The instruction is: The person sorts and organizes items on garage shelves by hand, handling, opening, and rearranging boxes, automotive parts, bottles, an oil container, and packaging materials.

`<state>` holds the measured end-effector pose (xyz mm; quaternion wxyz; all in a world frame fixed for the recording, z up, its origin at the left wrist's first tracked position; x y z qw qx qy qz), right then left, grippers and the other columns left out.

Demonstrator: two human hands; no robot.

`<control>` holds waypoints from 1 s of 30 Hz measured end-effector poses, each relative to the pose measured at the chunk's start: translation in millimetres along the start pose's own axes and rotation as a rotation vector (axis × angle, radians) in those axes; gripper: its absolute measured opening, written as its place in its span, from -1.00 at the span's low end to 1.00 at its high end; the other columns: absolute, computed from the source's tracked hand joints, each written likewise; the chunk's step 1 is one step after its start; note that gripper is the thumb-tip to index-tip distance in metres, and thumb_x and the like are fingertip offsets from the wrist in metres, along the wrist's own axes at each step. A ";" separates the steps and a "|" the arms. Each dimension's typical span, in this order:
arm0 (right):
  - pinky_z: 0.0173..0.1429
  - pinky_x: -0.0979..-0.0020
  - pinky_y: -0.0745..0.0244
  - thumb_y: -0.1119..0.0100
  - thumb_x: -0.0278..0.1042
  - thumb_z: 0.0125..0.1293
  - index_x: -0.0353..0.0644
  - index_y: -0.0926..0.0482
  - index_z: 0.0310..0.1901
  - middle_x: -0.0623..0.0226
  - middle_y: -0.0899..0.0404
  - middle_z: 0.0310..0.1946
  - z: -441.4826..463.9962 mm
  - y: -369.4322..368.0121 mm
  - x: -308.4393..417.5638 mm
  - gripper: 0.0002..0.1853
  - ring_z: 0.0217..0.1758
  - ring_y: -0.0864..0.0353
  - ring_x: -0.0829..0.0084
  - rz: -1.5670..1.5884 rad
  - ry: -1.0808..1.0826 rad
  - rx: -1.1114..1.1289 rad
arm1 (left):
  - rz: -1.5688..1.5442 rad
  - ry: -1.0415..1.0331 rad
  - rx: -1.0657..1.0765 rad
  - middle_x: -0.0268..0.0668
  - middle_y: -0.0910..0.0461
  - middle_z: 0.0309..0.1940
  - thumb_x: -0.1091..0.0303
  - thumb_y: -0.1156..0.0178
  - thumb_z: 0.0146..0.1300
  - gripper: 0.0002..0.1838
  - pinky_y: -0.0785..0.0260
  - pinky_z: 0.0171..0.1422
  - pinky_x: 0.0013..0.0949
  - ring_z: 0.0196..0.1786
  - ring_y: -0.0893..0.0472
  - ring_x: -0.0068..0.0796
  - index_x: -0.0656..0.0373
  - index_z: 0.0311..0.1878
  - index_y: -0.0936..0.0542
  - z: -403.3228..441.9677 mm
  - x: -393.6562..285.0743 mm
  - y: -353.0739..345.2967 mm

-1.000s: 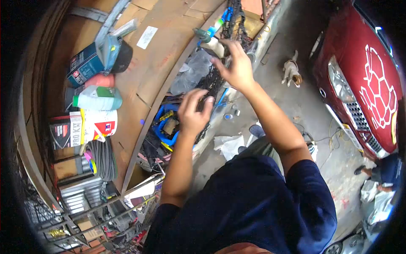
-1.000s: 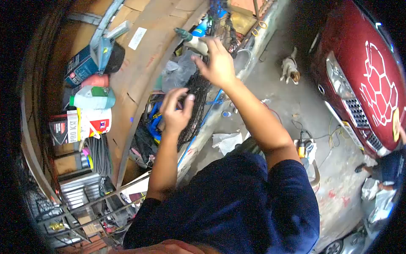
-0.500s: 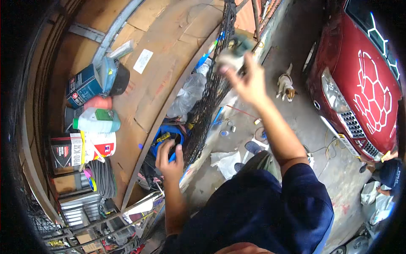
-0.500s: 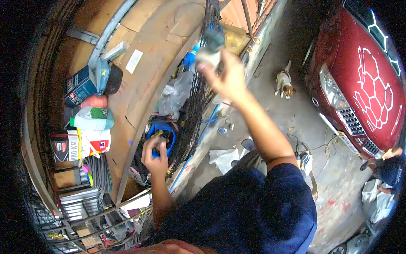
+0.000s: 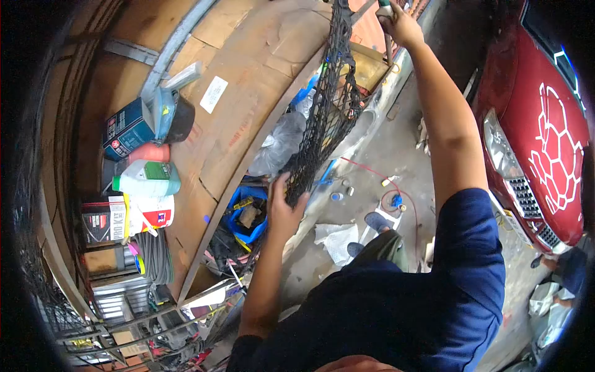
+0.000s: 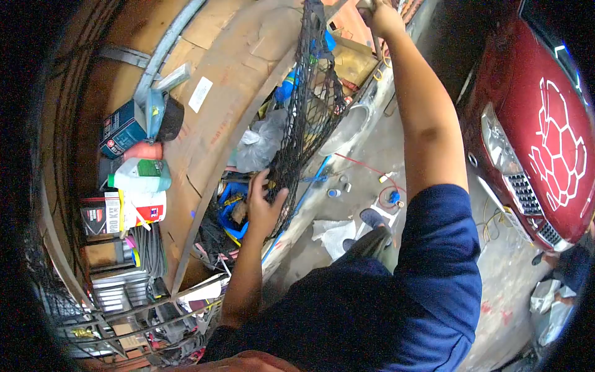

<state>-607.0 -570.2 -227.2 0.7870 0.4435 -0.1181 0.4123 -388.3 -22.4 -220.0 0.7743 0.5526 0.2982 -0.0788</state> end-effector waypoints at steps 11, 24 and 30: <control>0.23 0.05 -0.63 -0.19 -0.14 0.53 -0.42 -0.40 0.41 -0.24 -0.69 0.06 71.5 133.4 176.1 -0.40 0.13 -0.74 -0.02 0.649 0.066 -0.344 | -0.189 -0.012 0.084 0.05 -0.56 0.36 0.12 -0.48 0.33 -0.25 -0.31 0.55 -0.07 0.42 -0.53 0.06 0.22 0.48 -0.42 30.3 -15.5 -49.3; 0.01 0.10 -0.68 -0.24 -0.29 0.41 -0.44 -0.75 -0.04 -0.14 -0.79 -0.19 251.8 212.7 174.3 -0.67 -0.09 -0.83 0.07 0.804 -0.444 -0.533 | 0.530 -0.346 -0.045 -0.06 -0.52 0.32 0.05 -0.41 0.34 -0.42 -0.32 0.44 0.06 0.35 -0.48 0.07 0.19 0.30 -0.57 147.3 -93.7 76.7; -0.25 0.15 -0.52 -0.11 0.01 0.49 -0.26 -0.76 -0.05 0.16 -0.71 -0.29 311.8 204.7 168.9 -0.55 -0.34 -0.63 0.30 0.980 -0.283 -0.217 | 0.434 -0.315 0.171 0.00 -0.39 0.44 0.09 -0.21 0.53 -0.45 -0.26 0.56 0.06 0.48 -0.35 0.17 0.24 0.42 -0.48 186.7 -78.9 38.5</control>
Point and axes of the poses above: each hand's wrist, its own z-axis towards the middle knuckle, its own y-axis out of the back of the hand, x = y × z, the point moved 4 cm from there along z, towards the middle knuckle
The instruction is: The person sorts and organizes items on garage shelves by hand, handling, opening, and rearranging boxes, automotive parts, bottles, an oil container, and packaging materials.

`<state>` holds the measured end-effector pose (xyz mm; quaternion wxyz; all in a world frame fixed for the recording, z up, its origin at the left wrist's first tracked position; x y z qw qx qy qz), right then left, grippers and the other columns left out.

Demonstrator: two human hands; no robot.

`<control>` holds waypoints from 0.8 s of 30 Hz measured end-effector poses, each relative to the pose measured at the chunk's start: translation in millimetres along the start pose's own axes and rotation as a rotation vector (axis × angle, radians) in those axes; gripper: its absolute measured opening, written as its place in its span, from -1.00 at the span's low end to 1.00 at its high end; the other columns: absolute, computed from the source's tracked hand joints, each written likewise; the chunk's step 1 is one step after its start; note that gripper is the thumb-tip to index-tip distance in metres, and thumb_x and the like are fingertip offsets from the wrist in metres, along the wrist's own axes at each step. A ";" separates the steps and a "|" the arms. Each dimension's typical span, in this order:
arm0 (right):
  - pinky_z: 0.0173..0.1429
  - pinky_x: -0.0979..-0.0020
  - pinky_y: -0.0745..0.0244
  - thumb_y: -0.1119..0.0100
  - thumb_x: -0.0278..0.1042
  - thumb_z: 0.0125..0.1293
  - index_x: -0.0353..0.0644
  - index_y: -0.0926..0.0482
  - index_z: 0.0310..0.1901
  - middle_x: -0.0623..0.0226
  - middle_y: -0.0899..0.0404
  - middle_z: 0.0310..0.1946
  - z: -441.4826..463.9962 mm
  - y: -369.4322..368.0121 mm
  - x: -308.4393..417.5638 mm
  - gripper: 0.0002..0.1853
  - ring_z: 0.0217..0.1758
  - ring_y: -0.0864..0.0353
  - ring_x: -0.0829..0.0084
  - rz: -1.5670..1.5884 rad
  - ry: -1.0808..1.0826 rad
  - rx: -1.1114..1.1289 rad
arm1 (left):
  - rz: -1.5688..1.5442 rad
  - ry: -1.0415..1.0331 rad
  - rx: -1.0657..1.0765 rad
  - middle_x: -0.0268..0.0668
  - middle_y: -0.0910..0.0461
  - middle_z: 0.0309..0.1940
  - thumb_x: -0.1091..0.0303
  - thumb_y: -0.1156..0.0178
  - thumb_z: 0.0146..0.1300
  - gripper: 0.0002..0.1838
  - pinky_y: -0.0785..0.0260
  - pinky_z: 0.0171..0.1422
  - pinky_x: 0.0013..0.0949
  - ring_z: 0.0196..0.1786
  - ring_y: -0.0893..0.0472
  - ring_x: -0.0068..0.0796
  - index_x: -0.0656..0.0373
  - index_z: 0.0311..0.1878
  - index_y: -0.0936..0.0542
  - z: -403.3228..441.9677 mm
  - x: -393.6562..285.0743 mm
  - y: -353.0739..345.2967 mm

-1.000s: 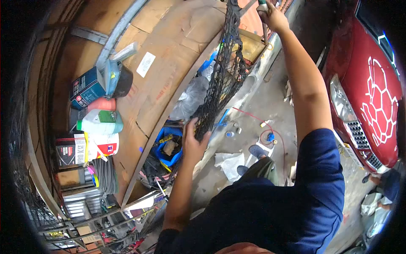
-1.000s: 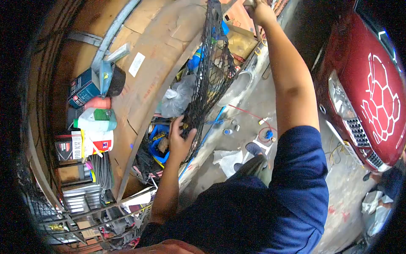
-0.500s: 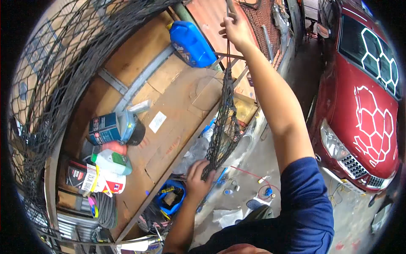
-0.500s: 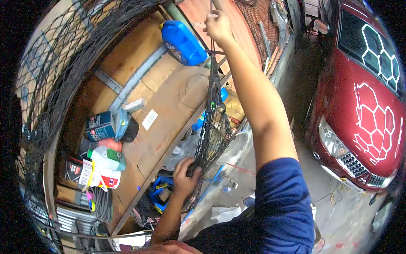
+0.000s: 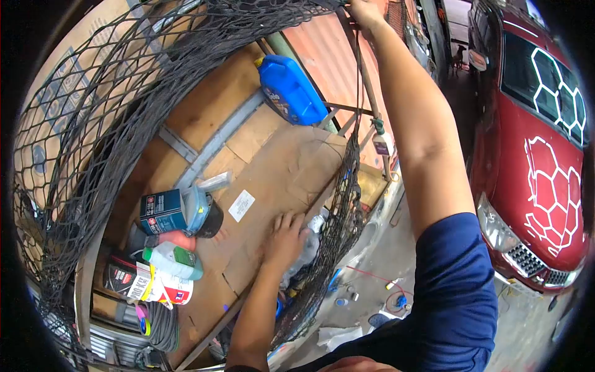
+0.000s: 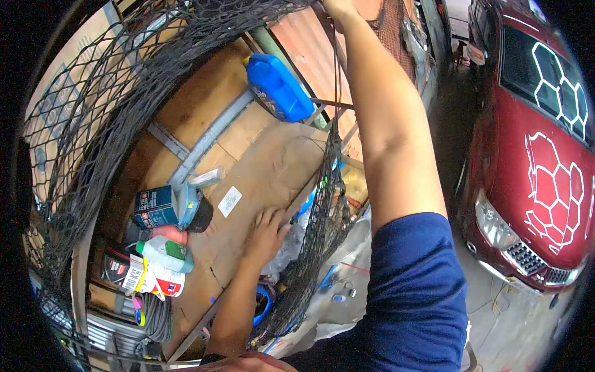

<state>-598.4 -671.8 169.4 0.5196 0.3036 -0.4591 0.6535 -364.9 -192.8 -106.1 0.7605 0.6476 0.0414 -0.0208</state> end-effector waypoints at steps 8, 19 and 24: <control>-0.10 0.38 -0.49 -0.09 -0.32 0.55 -0.22 -0.62 -0.08 0.30 -0.60 -0.23 75.4 -20.5 -0.2 -0.82 -0.25 -0.54 0.41 0.479 -0.133 0.364 | -0.048 -0.017 0.031 0.00 -0.31 0.50 0.09 -0.14 0.55 -0.47 -0.14 0.66 0.15 0.58 -0.24 0.20 0.23 0.42 -0.48 7.7 8.6 -6.4; 0.12 0.32 -0.63 -0.18 -0.20 0.60 -0.24 -0.60 0.31 0.26 -0.76 -0.07 78.6 -10.1 -2.3 -0.60 0.03 -0.76 0.43 -0.002 0.313 0.220 | 0.060 -0.010 0.121 0.09 -0.18 0.59 0.10 -0.12 0.59 -0.44 -0.10 0.70 0.09 0.63 -0.17 0.21 0.25 0.49 -0.43 13.0 1.6 0.9; -0.43 0.42 -0.38 -0.11 -0.31 0.59 -0.13 -0.69 -0.28 0.52 -0.46 -0.57 63.6 -25.3 31.6 -0.75 -0.57 -0.40 0.55 0.578 0.133 0.169 | -0.069 -0.001 0.069 0.12 -0.27 0.51 0.12 -0.12 0.57 -0.46 -0.10 0.67 0.15 0.60 -0.22 0.24 0.27 0.45 -0.46 10.2 5.7 -1.7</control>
Point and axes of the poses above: each hand's wrist, its own z-axis towards the middle knuckle, its own y-axis out of the back of the hand, x = y × z, the point moved 4 cm from there along z, towards the middle knuckle
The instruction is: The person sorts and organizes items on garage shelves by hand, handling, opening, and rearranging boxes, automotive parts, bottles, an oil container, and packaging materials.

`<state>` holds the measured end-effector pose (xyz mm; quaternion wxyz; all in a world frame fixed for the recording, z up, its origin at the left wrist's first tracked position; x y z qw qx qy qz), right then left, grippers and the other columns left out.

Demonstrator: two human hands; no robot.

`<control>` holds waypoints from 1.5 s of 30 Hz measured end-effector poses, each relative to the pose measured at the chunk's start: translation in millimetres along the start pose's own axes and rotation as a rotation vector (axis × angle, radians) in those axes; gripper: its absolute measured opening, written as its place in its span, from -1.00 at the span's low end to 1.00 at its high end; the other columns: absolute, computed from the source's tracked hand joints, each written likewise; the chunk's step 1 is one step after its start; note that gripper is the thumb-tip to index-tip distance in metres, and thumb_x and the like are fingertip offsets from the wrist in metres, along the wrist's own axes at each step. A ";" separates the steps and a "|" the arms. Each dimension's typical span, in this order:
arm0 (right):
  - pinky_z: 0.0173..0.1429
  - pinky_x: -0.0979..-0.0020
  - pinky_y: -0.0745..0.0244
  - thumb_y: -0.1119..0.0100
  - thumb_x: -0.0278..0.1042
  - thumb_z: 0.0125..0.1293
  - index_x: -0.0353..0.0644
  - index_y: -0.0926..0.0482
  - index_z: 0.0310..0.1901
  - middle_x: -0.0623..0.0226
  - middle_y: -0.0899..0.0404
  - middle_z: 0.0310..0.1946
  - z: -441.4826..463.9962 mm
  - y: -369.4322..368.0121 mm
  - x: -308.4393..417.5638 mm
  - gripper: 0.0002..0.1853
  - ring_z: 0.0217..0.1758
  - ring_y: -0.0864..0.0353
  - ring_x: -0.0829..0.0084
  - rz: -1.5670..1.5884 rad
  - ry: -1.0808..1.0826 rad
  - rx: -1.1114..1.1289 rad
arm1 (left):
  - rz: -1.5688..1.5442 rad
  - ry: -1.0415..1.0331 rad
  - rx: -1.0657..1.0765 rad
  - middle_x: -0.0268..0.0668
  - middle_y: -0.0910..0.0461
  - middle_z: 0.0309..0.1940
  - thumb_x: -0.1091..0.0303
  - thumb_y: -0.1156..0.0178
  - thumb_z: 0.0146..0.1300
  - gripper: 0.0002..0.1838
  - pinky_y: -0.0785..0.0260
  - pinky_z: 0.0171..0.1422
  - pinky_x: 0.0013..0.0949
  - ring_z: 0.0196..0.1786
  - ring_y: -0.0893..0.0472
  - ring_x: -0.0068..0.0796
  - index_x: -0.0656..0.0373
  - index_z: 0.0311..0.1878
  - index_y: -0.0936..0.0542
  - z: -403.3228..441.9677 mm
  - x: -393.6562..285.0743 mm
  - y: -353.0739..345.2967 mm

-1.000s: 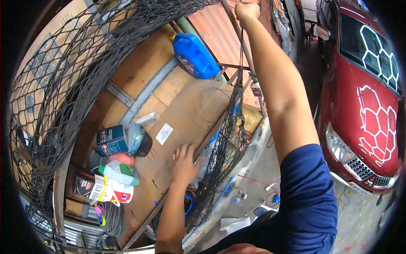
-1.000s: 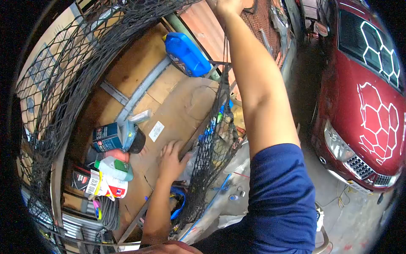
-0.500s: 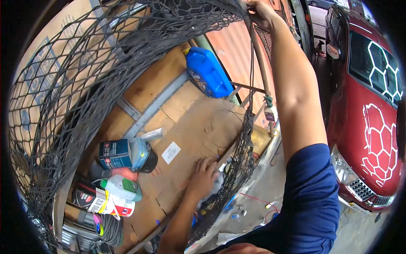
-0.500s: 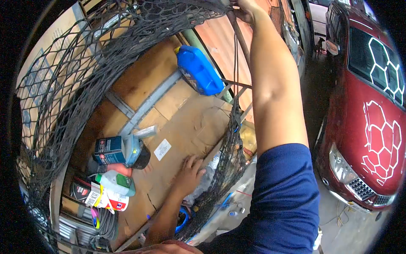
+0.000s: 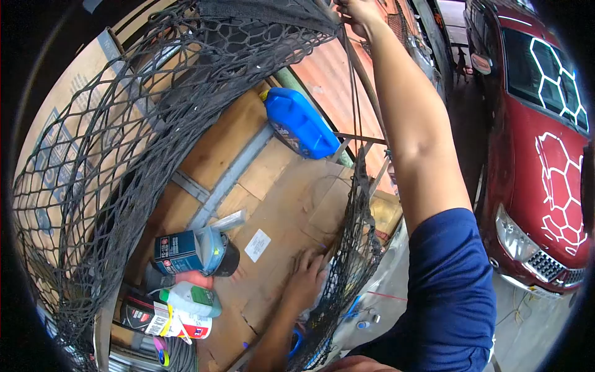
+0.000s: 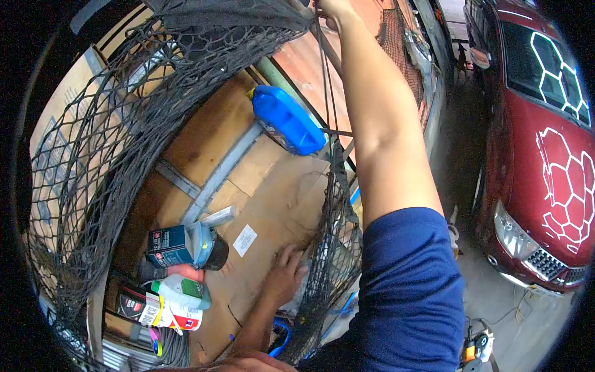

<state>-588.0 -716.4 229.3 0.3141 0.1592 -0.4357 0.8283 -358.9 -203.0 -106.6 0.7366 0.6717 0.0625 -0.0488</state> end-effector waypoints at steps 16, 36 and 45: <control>0.09 0.27 -0.64 -0.21 -0.35 0.52 -0.46 -0.68 0.12 0.05 -0.79 -0.10 -90.6 5.0 -15.2 -0.67 -0.07 -0.77 0.30 -0.482 0.254 -0.187 | -0.005 -0.046 -0.079 0.13 -0.33 0.49 0.23 -0.22 0.51 -0.50 -0.21 0.60 0.12 0.53 -0.31 0.30 0.28 0.39 -0.49 -0.7 1.5 -3.7; 0.18 0.02 -0.61 -0.29 -0.24 0.44 -0.28 -0.36 0.43 -0.07 -0.75 -0.26 -200.9 -31.9 -31.4 -0.38 -0.06 -0.78 -0.05 -0.679 0.238 -0.255 | 0.019 -0.044 -0.121 0.13 -0.35 0.49 0.21 -0.25 0.51 -0.49 -0.26 0.57 0.09 0.49 -0.37 0.31 0.24 0.41 -0.48 -3.1 -0.8 0.1; -0.08 0.37 -0.53 -0.33 -0.05 0.50 -0.36 -0.70 0.06 0.31 -0.73 -0.27 -397.5 56.2 -2.3 -0.56 -0.26 -0.61 0.53 -0.799 -0.156 0.243 | -0.245 0.025 -0.137 0.11 -0.43 0.44 0.23 -0.30 0.47 -0.54 -0.29 0.57 -0.04 0.48 -0.44 0.20 0.26 0.32 -0.55 -1.4 1.0 1.1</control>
Point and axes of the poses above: each hand's wrist, its own z-axis towards the middle knuckle, its own y-axis out of the back of the hand, x = y × z, the point moved 4 cm from there along z, towards the middle knuckle
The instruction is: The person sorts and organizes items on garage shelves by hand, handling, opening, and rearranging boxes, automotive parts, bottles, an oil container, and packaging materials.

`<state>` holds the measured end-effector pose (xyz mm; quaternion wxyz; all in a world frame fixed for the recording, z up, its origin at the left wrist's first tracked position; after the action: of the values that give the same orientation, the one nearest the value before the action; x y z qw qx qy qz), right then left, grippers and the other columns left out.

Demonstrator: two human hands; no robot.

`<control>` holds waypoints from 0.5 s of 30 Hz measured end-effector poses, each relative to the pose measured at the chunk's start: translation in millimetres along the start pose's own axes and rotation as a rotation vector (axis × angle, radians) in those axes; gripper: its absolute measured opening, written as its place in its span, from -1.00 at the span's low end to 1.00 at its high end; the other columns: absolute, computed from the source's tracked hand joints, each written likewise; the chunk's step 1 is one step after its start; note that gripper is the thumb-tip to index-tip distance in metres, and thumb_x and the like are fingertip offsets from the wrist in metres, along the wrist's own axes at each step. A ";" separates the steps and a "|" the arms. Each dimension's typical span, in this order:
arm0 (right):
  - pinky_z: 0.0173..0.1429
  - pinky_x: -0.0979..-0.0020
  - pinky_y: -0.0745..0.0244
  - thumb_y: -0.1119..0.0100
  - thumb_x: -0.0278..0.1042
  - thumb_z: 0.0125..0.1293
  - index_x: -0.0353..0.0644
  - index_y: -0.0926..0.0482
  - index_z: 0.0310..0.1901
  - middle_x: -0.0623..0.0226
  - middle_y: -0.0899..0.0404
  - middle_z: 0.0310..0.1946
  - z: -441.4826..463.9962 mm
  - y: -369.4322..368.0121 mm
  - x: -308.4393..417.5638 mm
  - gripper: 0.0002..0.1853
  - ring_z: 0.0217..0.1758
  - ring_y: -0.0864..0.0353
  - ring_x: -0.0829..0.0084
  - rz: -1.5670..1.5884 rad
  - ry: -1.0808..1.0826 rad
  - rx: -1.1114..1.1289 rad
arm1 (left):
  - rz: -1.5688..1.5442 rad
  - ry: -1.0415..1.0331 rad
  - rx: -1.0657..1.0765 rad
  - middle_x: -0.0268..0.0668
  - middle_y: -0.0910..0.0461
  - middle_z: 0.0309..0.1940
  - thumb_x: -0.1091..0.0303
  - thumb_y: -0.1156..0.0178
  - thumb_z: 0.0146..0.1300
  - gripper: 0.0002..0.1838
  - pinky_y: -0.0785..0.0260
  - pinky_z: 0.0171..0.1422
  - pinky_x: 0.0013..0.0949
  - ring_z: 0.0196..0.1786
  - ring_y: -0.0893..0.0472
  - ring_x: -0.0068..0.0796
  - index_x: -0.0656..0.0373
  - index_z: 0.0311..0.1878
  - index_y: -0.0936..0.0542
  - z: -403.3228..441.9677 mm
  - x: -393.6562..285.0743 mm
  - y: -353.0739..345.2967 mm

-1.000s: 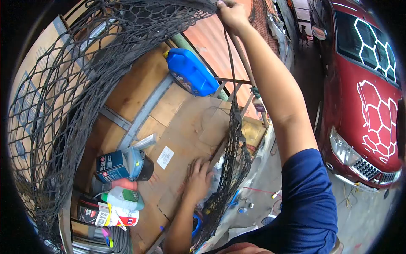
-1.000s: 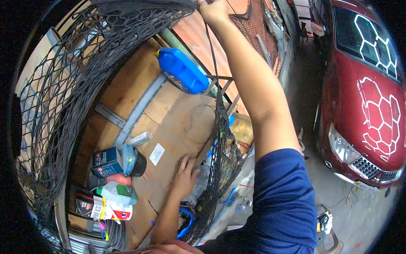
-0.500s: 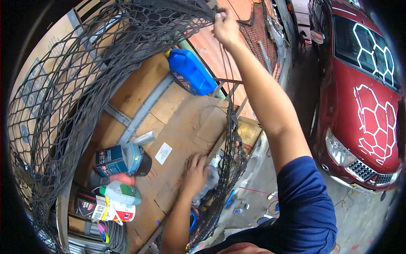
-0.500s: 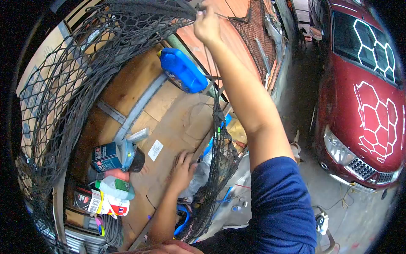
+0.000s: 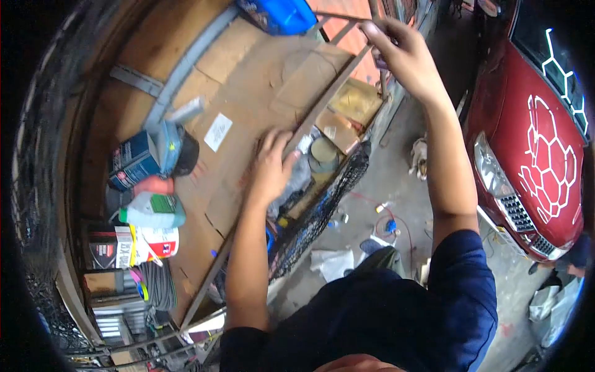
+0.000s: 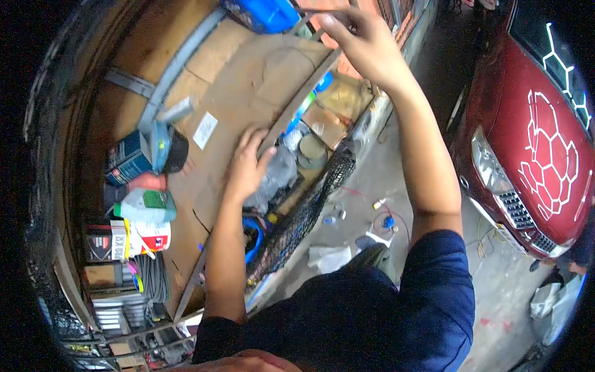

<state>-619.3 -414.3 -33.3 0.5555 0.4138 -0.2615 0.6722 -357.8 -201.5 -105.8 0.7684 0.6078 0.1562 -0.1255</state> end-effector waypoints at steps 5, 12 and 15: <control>-0.08 0.35 -0.52 -0.29 -0.20 0.54 -0.41 -0.67 -0.01 0.24 -0.72 -0.33 -139.6 4.9 -128.9 -0.66 -0.27 -0.59 0.50 -0.173 -0.363 0.194 | -0.068 -0.027 -0.009 0.08 -0.50 0.38 0.15 -0.33 0.48 -0.51 -0.31 0.54 -0.09 0.47 -0.48 0.09 0.33 0.27 -0.59 3.6 16.1 -3.3; -0.06 0.25 -0.59 -0.20 -0.30 0.53 -0.31 -0.70 -0.03 0.06 -0.77 -0.30 -306.4 -44.3 -291.9 -0.76 -0.22 -0.74 0.32 -0.268 -0.557 0.476 | -0.272 -0.060 -0.018 0.00 -0.57 0.35 0.18 -0.32 0.50 -0.57 -0.31 0.55 -0.20 0.44 -0.53 -0.05 0.34 0.21 -0.66 -5.4 29.2 0.3; 0.08 0.06 -0.63 -0.25 -0.18 0.46 -0.21 -0.75 -0.03 -0.06 -0.78 -0.15 -341.5 -54.0 -310.8 -0.72 0.01 -0.79 -0.05 -0.458 -0.580 0.523 | -0.336 -0.131 -0.183 -0.09 -0.69 0.15 0.18 -0.35 0.48 -0.52 -0.55 0.14 -0.37 0.00 -0.68 -0.47 0.12 0.38 -0.63 -16.7 30.9 15.0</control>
<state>-645.5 -288.8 -480.2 0.4706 0.7584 -0.1296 0.4319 -325.1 -181.9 -108.1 0.7971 0.4914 0.2159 -0.2765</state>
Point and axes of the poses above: each hand's wrist, its own z-axis towards the middle knuckle, its own y-axis out of the back of the hand, x = y × z, the point moved 4 cm from there along z, towards the middle knuckle
